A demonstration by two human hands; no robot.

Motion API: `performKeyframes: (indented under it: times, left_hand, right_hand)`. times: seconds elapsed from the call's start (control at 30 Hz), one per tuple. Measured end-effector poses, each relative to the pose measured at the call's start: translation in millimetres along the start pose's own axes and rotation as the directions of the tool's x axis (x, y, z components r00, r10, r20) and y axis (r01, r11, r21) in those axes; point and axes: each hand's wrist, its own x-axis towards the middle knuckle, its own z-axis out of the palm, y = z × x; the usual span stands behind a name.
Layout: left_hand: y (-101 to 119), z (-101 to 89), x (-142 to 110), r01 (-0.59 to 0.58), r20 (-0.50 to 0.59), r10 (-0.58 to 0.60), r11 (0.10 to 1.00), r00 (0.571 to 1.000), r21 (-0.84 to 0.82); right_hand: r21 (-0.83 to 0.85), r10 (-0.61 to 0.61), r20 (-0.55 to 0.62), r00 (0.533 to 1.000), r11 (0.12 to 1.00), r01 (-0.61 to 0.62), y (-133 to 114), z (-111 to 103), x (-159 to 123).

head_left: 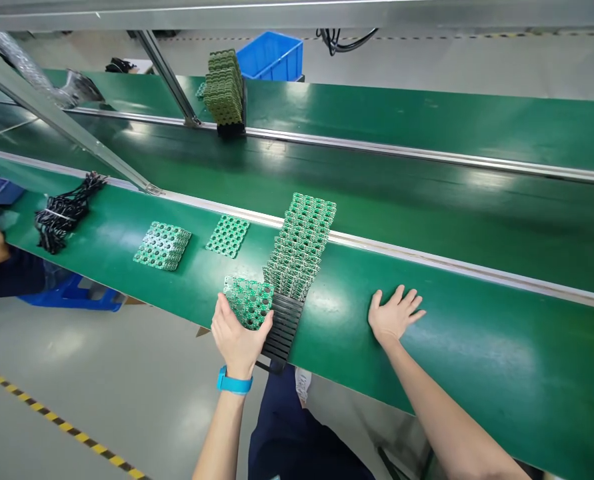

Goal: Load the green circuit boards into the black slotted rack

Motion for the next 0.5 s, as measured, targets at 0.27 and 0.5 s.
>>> performKeyframes:
  times: [0.27, 0.5]
  left_hand:
    - [0.2, -8.0, 1.1, 0.068, 0.081, -0.073, 0.996, 0.994, 0.063]
    - [-4.6, -9.8, -4.0, 0.157, 0.136, -0.143, 0.983, 0.98, -0.097]
  right_hand:
    - [0.022, 0.006, 0.021, 1.0, 1.0, -0.006, -4.3, -4.8, 0.4]
    - [0.009, 0.004, 0.007, 1.0, 1.0, -0.004, -1.5, -0.8, 0.3]
